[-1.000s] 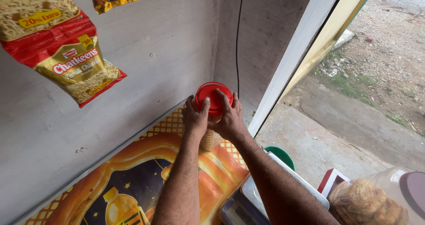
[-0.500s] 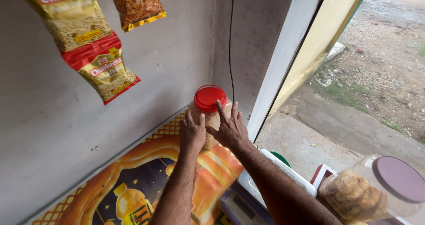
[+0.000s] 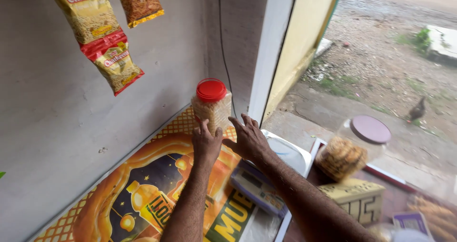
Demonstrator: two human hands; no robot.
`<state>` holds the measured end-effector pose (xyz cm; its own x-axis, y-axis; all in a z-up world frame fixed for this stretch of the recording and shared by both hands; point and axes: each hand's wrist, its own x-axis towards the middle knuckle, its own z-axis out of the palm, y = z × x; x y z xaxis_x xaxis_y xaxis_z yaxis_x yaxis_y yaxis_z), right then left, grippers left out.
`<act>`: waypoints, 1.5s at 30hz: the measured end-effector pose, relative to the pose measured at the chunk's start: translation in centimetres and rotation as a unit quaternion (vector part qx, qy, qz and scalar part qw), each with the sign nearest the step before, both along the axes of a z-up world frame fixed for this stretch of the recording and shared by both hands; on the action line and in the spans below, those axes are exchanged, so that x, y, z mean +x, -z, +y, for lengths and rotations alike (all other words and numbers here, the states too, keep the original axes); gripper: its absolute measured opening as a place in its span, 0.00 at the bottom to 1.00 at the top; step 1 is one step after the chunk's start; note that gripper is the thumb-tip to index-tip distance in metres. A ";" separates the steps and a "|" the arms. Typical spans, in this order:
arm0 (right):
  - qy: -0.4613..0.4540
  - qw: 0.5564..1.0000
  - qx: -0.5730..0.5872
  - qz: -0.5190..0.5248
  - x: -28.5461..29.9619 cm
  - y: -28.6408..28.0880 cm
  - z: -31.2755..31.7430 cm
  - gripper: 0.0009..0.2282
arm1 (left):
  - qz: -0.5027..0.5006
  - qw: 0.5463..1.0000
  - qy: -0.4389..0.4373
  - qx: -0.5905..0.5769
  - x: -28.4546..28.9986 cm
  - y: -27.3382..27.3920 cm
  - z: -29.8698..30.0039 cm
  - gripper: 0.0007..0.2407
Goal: Restocking and organizing various snack jars and chip packets on shelves in a small grocery store.
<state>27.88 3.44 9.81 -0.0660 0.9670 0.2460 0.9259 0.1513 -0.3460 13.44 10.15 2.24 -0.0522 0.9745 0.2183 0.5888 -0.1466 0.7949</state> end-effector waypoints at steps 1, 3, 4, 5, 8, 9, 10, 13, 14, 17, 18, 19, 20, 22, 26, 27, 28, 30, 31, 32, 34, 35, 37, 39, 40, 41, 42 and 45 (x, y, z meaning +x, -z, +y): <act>0.012 1.000 -0.023 0.003 0.2 -0.3 -1.3 0.39 | 0.000 1.000 0.010 0.016 0.4 0.6 -0.5 0.27; 0.036 0.999 -0.037 0.009 1.0 -0.1 -3.8 0.38 | -0.009 0.999 0.030 0.009 1.4 0.9 -2.1 0.26; 0.048 0.998 -0.049 0.016 1.3 0.2 -5.2 0.37 | -0.016 0.999 0.037 0.003 1.7 1.1 -3.2 0.25; 0.056 0.997 -0.053 0.015 1.8 0.6 -6.4 0.37 | -0.016 0.999 0.045 -0.001 2.4 1.3 -4.6 0.25; 0.068 0.997 -0.024 0.015 3.1 0.7 -9.2 0.35 | -0.002 0.997 0.067 -0.039 3.9 0.3 -7.5 0.25; 0.079 0.996 -0.041 0.016 3.4 0.5 -10.2 0.35 | 0.006 0.995 0.082 -0.053 4.3 -0.1 -8.6 0.25; 0.089 0.994 -0.059 0.017 3.7 0.5 -11.3 0.34 | 0.014 0.993 0.096 -0.068 4.6 -0.5 -9.7 0.25; 0.097 0.993 -0.066 0.030 4.6 -0.1 -13.9 0.32 | 0.009 0.987 0.138 -0.079 5.8 -1.3 -12.5 0.24; 0.101 0.992 -0.066 0.031 5.0 -0.1 -14.6 0.32 | 0.010 0.987 0.142 -0.079 6.3 -1.6 -13.2 0.24; 0.121 0.990 -0.064 0.016 6.6 -0.2 -17.0 0.31 | 0.034 0.986 0.143 -0.079 8.3 -1.6 -15.2 0.24; 0.119 0.991 -0.061 0.017 7.3 -0.2 -17.7 0.31 | 0.034 0.985 0.153 -0.073 9.1 -1.0 -15.4 0.24; 0.118 0.991 -0.057 0.019 8.0 -0.2 -18.4 0.30 | 0.033 0.984 0.164 -0.067 10.0 -0.4 -15.6 0.24; 0.119 0.991 -0.057 0.019 8.7 0.0 -19.2 0.30 | 0.033 0.983 0.165 -0.068 10.8 -0.8 -16.5 0.24; 0.124 0.992 -0.034 -0.001 10.4 0.8 -21.3 0.29 | 0.029 0.978 0.189 -0.083 12.3 -1.2 -19.0 0.23; 0.126 0.992 0.007 0.028 13.6 0.1 -25.1 0.25 | 0.035 0.979 0.196 -0.029 16.5 0.1 -23.0 0.22; 0.129 0.992 -0.001 0.014 14.4 0.3 -26.2 0.21 | 0.021 0.977 0.209 -0.041 17.3 -0.4 -24.4 0.21; 0.133 0.991 -0.012 -0.003 15.4 0.5 -27.3 0.17 | 0.005 0.973 0.222 -0.056 18.5 -0.9 -25.8 0.20; 0.139 0.990 0.009 -0.010 17.0 0.5 -28.9 0.16 | -0.009 0.969 0.233 -0.075 20.6 -0.4 -27.5 0.20; 0.142 0.989 0.034 -0.016 17.7 0.4 -29.5 0.14 | -0.022 0.966 0.241 -0.090 21.6 -0.2 -28.1 0.20; 0.145 0.989 0.031 -0.016 18.2 0.3 -30.4 0.14 | -0.022 0.965 0.244 -0.093 22.8 0.8 -28.5 0.20; 0.202 0.977 -0.032 -0.055 19.0 0.4 -32.2 0.14 | -0.043 0.962 0.265 -0.046 24.9 3.2 -29.5 0.20; 0.206 0.976 -0.038 -0.054 19.3 0.7 -32.9 0.14 | -0.042 0.961 0.269 -0.052 25.4 4.0 -29.9 0.20; 0.242 0.967 0.019 -0.079 20.1 0.9 -34.1 0.19 | -0.062 0.951 0.296 -0.070 26.7 5.3 -30.3 0.25; 0.281 0.958 -0.028 -0.050 20.3 0.9 -35.0 0.22 | -0.074 0.941 0.308 -0.122 27.2 4.7 -31.1 0.27; 0.313 0.947 -0.077 -0.017 20.1 0.9 -35.2 0.24 | -0.083 0.930 0.313 -0.175 27.1 4.4 -31.2 0.30; 0.315 0.946 -0.074 -0.015 21.2 3.0 -35.0 0.24 | -0.081 0.930 0.314 -0.172 27.1 3.3 -31.3 0.30; 0.240 0.959 -0.064 -0.137 22.2 5.2 -35.3 0.20 | -0.103 0.921 0.320 -0.200 26.9 2.5 -31.8 0.30; 0.214 0.957 -0.094 -0.173 22.2 5.7 -35.5 0.26 | -0.168 0.894 0.338 -0.241 26.9 2.9 -31.9 0.31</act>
<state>50.13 -32.06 4.07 0.2997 0.9487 0.1009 0.9533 -0.3020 0.0077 40.30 -21.71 -0.71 0.6016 0.7839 -0.1537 0.2121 0.0287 0.9768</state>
